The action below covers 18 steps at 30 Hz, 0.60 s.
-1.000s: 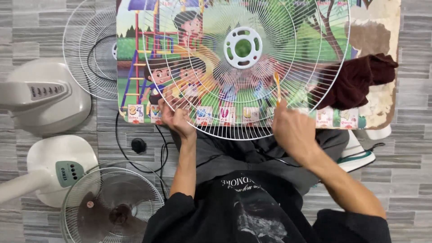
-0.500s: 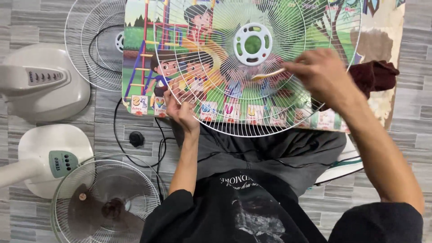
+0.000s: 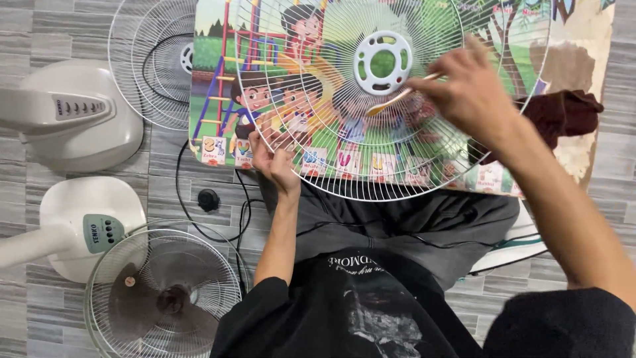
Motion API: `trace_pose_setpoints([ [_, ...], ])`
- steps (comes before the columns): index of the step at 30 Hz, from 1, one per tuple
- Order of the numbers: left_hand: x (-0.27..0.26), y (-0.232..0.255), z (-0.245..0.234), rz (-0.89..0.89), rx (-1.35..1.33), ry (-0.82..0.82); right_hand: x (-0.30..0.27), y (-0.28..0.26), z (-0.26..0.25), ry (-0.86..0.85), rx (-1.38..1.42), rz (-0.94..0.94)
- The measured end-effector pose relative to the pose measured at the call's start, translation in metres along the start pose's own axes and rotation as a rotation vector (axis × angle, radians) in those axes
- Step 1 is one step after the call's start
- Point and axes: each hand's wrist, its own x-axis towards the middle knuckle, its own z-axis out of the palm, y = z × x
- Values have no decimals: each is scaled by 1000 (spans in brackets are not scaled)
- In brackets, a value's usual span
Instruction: Cleaning a fan grill using a toothbrush and a cloth
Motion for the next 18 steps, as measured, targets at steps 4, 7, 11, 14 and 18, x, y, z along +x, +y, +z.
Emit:
trace_pose_setpoints([
  [4, -1, 2, 0, -17, 35, -2, -16, 23, 18, -48, -89, -28],
  [7, 0, 7, 1, 32, 46, -13, -39, 59, 17, -111, -118, 32],
  [11, -3, 6, 0, -14, -18, 0, -35, 34, -8, -70, -143, 22],
  [14, -1, 8, 2, 4, -2, -13, -20, -12, -16, -67, -70, -85],
  [18, 0, 3, 1, 27, -6, -4, -41, 22, -8, -184, -233, -72],
])
